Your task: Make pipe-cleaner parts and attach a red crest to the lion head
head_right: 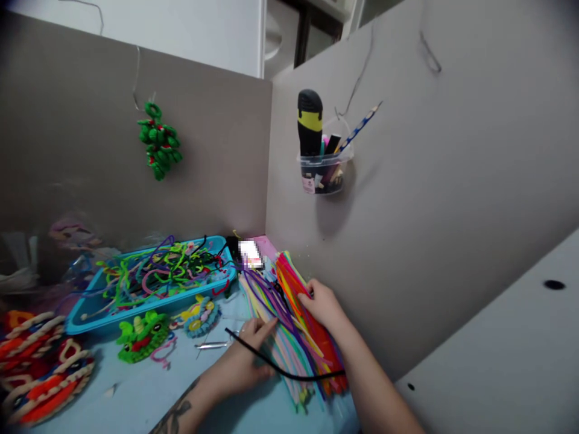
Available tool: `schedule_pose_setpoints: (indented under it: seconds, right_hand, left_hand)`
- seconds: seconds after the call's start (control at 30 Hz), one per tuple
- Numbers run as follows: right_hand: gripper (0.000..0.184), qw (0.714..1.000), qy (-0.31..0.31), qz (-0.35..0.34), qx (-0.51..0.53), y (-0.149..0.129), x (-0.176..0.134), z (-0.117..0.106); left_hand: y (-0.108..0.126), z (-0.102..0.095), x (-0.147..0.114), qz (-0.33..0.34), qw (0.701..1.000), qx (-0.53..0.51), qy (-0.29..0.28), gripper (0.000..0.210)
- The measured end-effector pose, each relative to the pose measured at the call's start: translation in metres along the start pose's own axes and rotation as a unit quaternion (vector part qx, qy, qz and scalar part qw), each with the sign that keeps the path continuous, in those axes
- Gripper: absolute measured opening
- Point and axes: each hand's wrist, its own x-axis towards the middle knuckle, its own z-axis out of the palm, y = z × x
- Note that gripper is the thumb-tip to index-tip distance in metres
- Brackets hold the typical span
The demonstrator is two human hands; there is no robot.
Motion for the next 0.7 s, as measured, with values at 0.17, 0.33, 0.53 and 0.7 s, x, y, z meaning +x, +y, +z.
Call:
schedule_pose_setpoints:
  seconds: [0.17, 0.33, 0.53, 0.7]
  right_hand:
    - [0.014, 1.000, 0.023, -0.007, 0.003, -0.003, -0.003, -0.008]
    - [0.015, 0.996, 0.086, -0.035, 0.001, -0.009, -0.005, -0.031]
    - [0.016, 0.994, 0.113, -0.002, 0.004, -0.013, -0.005, -0.042]
    - [0.019, 0.990, 0.129, 0.018, 0.057, -0.016, -0.008, -0.045]
  left_hand:
    - [0.010, 0.000, 0.002, -0.056, 0.943, -0.323, 0.049, 0.067]
    - [0.027, 0.004, 0.009, -0.102, 0.823, -0.545, -0.125, 0.063]
    - [0.053, 0.031, 0.002, -0.118, 0.758, -0.586, -0.261, 0.050]
    - [0.077, 0.055, -0.008, -0.127, 0.969, -0.183, -0.102, 0.023]
